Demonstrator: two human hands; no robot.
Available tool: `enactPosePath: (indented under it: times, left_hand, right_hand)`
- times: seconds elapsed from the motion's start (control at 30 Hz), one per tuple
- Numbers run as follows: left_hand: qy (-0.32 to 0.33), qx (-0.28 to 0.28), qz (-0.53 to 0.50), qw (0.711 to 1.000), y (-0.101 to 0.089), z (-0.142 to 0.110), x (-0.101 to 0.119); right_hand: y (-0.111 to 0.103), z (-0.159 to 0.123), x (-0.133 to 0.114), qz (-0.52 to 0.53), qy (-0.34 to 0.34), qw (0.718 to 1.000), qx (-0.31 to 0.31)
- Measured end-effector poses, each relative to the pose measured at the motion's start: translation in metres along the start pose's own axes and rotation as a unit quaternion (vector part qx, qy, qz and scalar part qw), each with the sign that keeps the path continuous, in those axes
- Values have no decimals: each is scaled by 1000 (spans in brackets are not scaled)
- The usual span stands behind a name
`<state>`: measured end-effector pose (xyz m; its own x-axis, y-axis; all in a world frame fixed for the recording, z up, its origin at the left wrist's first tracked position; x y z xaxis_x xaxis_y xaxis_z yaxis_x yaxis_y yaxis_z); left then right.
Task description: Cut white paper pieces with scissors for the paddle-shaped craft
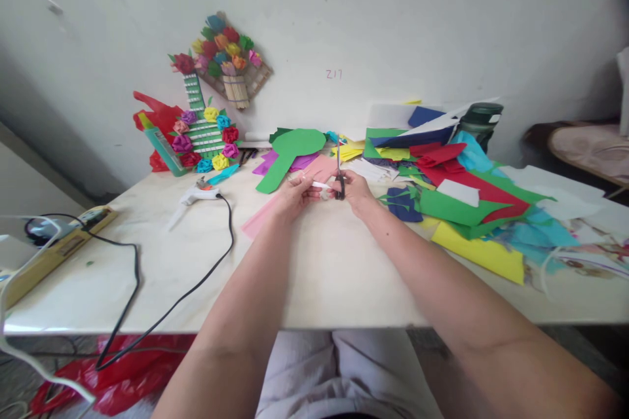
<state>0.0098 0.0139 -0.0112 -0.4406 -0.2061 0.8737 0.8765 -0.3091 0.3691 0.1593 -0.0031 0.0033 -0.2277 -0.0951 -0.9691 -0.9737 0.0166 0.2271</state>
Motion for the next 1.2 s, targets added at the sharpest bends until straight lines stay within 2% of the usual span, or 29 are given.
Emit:
enactPosePath:
  times: [0.33,0.57,0.9,1.1,1.2]
  left_hand:
    - [27,20,10,999,6,-3,6]
    - [85,13,9,996,6,-2,7]
    - [72,6,17,997,7,-3,8]
    - [41,-5,-71,997,4,-1,2]
    - [21,14,-88,996,3,1,-1]
  right_hand:
    - [2,-5,-4,-10,-19,1000,9]
    - [-2,-1,-4,-6,-19,1000,11]
    - [-4,0,-3,-4,-10,999,39]
    - [-2,-2,-5,16,-39,999,12]
    - [0,-4,-4,8,-47,999,-9]
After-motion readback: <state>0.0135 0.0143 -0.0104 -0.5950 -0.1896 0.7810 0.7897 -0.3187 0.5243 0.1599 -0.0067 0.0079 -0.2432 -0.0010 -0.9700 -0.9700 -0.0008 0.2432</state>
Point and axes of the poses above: each hand's wrist, its own z-axis towards the middle knuckle, its own y-axis out of the palm, x = y × z, the point moved 1 cm from there along z, towards the middle knuckle, and after that the axes turned 13 degrees about y, right-handed, at the moved point
